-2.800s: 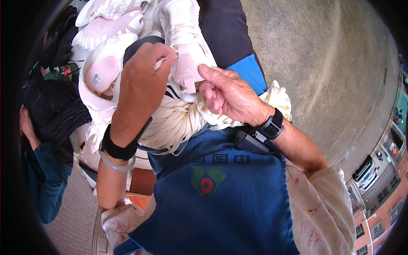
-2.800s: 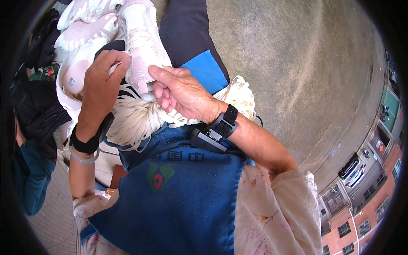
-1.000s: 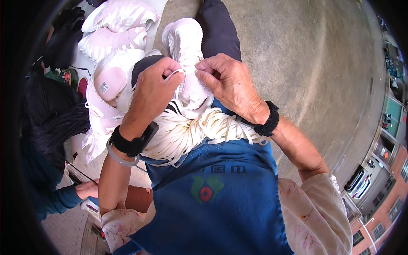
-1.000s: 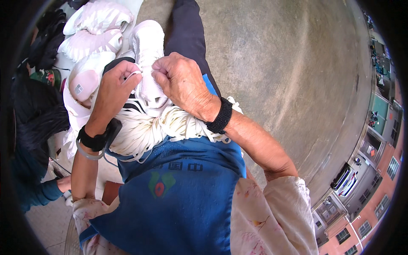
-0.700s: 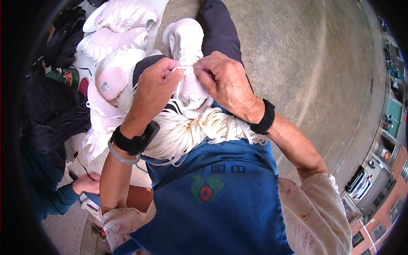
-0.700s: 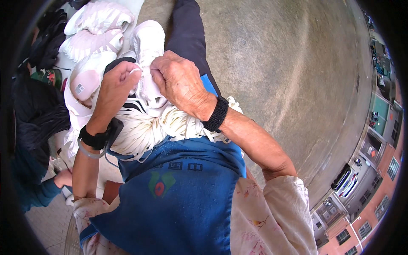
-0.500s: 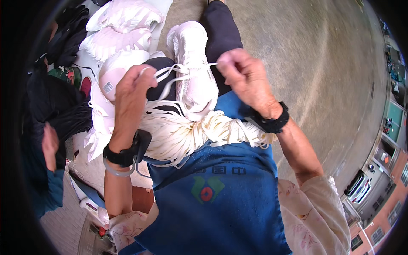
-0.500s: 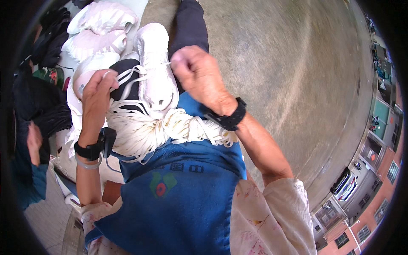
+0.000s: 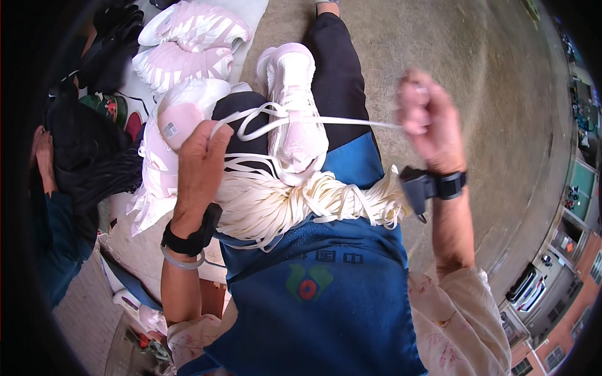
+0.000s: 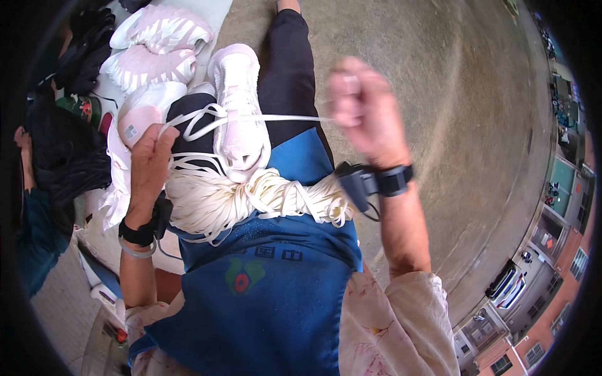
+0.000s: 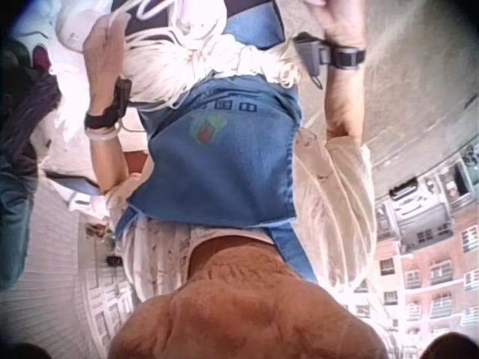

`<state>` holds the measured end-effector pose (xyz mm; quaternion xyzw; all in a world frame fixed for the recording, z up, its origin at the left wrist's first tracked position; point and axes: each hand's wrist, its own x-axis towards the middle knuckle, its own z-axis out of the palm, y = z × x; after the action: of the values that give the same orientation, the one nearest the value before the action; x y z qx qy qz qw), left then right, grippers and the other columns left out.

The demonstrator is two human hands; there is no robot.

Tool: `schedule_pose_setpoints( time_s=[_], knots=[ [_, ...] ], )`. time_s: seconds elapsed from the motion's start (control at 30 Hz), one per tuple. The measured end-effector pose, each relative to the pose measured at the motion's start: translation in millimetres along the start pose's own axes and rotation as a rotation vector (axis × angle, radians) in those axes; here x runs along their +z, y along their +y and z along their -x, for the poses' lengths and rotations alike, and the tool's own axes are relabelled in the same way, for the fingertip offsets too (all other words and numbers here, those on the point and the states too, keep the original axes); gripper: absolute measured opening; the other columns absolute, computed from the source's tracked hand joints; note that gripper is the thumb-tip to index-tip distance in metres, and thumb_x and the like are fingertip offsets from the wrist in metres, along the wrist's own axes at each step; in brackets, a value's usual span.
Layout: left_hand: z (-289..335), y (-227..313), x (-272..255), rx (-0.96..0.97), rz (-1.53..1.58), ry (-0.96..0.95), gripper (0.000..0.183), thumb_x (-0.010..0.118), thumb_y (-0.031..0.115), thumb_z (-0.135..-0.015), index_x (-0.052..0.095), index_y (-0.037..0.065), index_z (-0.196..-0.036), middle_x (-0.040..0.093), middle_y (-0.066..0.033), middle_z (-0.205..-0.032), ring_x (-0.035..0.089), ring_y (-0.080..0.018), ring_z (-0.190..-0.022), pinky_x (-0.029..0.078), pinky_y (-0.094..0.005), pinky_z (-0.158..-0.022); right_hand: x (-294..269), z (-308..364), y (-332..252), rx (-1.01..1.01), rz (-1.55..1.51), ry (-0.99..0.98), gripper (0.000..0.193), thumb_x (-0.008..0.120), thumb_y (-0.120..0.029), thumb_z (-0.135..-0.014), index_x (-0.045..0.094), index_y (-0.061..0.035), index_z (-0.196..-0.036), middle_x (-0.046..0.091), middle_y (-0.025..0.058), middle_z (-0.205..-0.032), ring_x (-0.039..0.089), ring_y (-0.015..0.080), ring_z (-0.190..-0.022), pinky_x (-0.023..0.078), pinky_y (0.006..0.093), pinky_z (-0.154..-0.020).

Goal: Lacing a pair of white shoes while sitting in an outdoor courtyard.

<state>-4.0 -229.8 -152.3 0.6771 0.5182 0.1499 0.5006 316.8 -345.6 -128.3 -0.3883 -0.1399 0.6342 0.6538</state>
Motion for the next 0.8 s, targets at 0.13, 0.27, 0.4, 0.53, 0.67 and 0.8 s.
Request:
schedule_pose_setpoints(
  time_s=[0.13,0.27,0.4,0.53,0.67,0.8],
  knots=[
    [3.5,-8.1,-16.9,0.017,-0.013,0.094,0.020,0.055,0.018,-0.095,0.059,-0.001,-0.095,0.053,-0.0031,-0.072,0.045,-0.0113,-0.069,0.042,-0.0274,-0.064,-68.8,31.7,-77.5,-0.260,-0.059,0.498,0.026,0.045,-0.013,-0.098,0.042,-0.0100,-0.072,0.032,-0.0047,-0.063,0.027,0.0067,-0.050,0.024,0.0229,-0.041],
    [-1.6,6.1,-12.4,0.033,0.005,0.105,0.018,0.054,0.015,-0.094,0.060,-0.001,-0.097,0.060,-0.0108,-0.079,0.054,-0.0177,-0.074,0.046,-0.0294,-0.071,-215.7,105.3,-157.6,-0.317,-0.519,0.358,0.032,0.041,-0.004,-0.095,0.031,-0.0118,-0.066,0.023,-0.0033,-0.060,0.022,0.0082,-0.051,0.019,0.0253,-0.044],
    [-7.5,2.1,9.1,0.206,-0.146,0.060,0.023,0.054,0.016,-0.092,0.061,0.001,-0.108,0.062,-0.0048,-0.085,0.051,-0.0126,-0.073,0.043,-0.0253,-0.070,-196.8,62.9,-98.3,-0.158,-0.099,0.593,0.029,0.044,-0.011,-0.096,0.036,-0.0131,-0.069,0.030,-0.0043,-0.061,0.026,0.0075,-0.053,0.022,0.0233,-0.044],
    [-22.1,18.2,33.1,0.425,-0.218,0.008,0.021,0.058,0.016,-0.089,0.060,-0.001,-0.102,0.062,-0.0142,-0.081,0.050,-0.0244,-0.066,0.044,-0.0324,-0.067,-128.3,22.6,-30.3,-0.022,0.326,0.565,0.018,0.048,-0.018,-0.096,0.049,-0.0124,-0.079,0.041,-0.0064,-0.065,0.034,0.0046,-0.051,0.026,0.0200,-0.043],
    [-23.1,24.1,22.1,0.253,-0.340,-0.221,0.014,0.055,0.014,-0.088,0.058,0.001,-0.086,0.062,-0.0208,-0.085,0.059,-0.0406,-0.082,0.046,-0.0428,-0.068,-68.1,8.5,3.1,0.029,0.750,0.470,0.016,0.056,-0.022,-0.092,0.065,-0.0099,-0.098,0.051,-0.0061,-0.071,0.037,0.0004,-0.052,0.028,0.0180,-0.043],
    [-5.1,20.3,7.7,0.169,-0.329,-0.223,0.023,0.059,0.019,-0.087,0.053,-0.003,-0.084,0.053,-0.0192,-0.071,0.047,-0.0310,-0.065,0.042,-0.0368,-0.064,-37.9,1.7,20.5,-0.126,1.155,0.258,0.020,0.059,-0.023,-0.092,0.067,-0.0057,-0.099,0.060,-0.0036,-0.080,0.048,0.0048,-0.058,0.039,0.0200,-0.048]
  ],
)
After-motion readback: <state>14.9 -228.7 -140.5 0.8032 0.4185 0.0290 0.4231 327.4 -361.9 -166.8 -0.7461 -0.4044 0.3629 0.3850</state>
